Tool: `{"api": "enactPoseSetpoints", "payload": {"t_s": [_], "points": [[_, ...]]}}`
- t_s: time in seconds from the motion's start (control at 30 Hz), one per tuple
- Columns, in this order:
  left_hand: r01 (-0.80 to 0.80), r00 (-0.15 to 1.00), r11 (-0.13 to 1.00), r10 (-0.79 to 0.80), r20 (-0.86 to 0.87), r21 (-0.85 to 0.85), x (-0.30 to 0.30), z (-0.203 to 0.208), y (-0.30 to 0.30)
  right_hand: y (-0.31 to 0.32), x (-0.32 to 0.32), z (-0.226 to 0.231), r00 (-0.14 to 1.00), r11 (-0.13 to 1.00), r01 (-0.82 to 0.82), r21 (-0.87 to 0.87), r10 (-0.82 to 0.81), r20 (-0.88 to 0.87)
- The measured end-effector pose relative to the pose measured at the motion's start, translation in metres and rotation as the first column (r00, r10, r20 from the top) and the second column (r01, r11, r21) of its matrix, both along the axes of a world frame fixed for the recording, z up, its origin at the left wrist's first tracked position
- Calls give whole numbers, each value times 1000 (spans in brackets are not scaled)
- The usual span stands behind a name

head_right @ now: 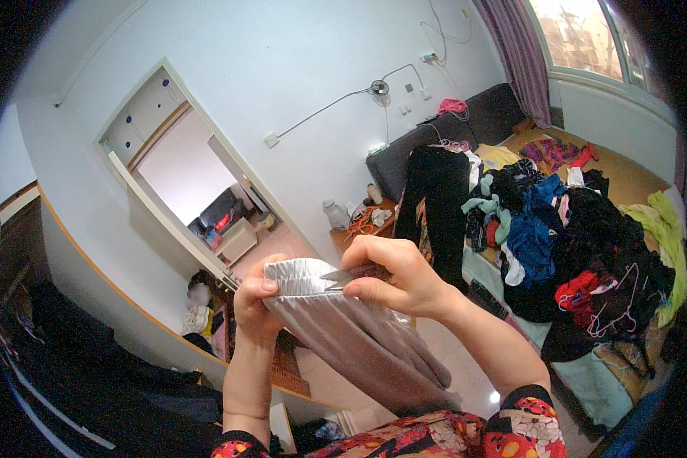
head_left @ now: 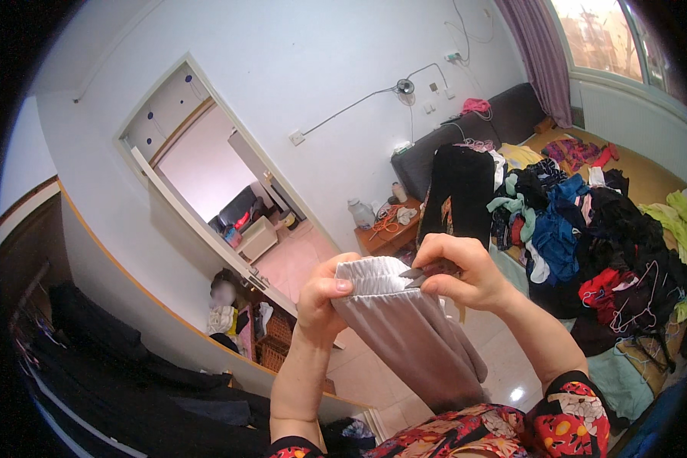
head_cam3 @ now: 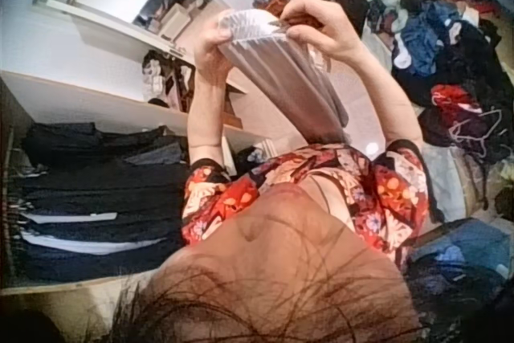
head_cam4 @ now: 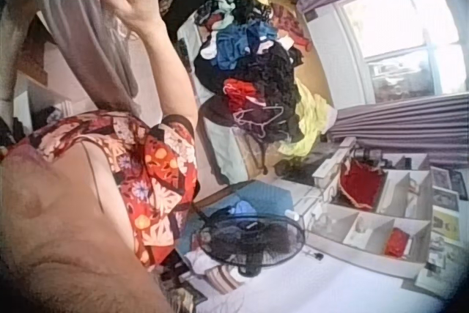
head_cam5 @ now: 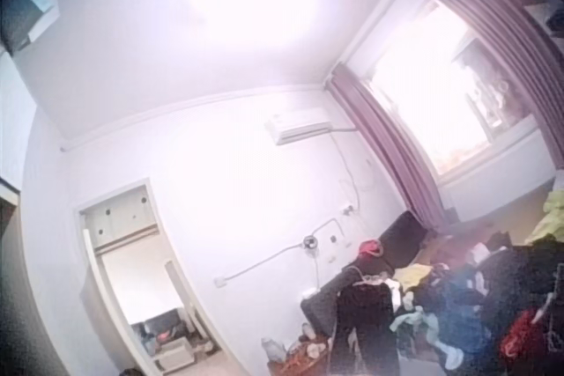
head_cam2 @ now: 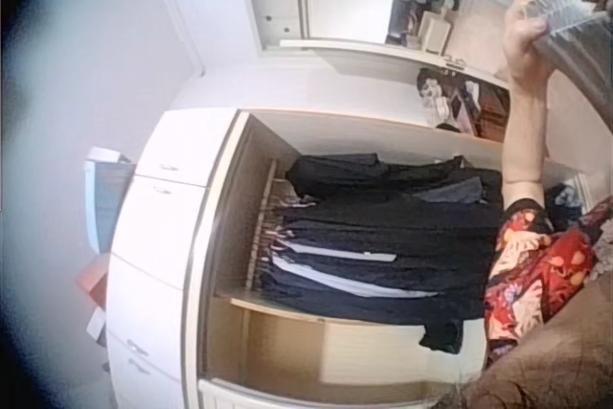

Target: The person holds up black shorts, places them on a pink hanger, and sets them on a bed before picking through a pile of clothes and selecting a pair of silver shorts to inspect and prepare for hanging.

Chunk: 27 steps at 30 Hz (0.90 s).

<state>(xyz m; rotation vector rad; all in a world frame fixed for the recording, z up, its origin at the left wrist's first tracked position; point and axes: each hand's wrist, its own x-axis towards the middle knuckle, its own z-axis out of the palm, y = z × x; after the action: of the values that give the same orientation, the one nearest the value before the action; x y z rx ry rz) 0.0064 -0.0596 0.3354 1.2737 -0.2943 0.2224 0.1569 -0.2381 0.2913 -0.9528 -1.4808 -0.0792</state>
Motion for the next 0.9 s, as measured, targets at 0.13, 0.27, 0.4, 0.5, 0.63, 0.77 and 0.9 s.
{"api": "enactPoseSetpoints", "payload": {"t_s": [0.13,0.27,0.4,0.5,0.63,0.77,0.9], "points": [[-2,1000,1000,3,11,-4,0,-2,-1,2,-3,2,999,1000,-18,24,17,42],[-3,1000,1000,3,7,-20,0,-4,0,1,-4,2,999,1000,-16,-14,16,51],[17,1000,1000,-16,20,-13,4,-8,0,-3,-3,-1,999,999,-33,-3,33,6],[-33,999,999,33,19,-26,3,-8,-2,-6,0,-6,987,1000,-21,20,24,-157],[-120,993,992,121,10,-24,4,-5,-8,-6,2,-7,997,1000,-8,-9,7,-81],[-70,997,998,70,32,1,10,-9,-5,-5,-1,-2,1000,1000,-24,-4,24,3],[-21,996,1000,22,81,-21,14,-12,-4,-8,3,-9,986,999,-28,20,31,-166]]}}
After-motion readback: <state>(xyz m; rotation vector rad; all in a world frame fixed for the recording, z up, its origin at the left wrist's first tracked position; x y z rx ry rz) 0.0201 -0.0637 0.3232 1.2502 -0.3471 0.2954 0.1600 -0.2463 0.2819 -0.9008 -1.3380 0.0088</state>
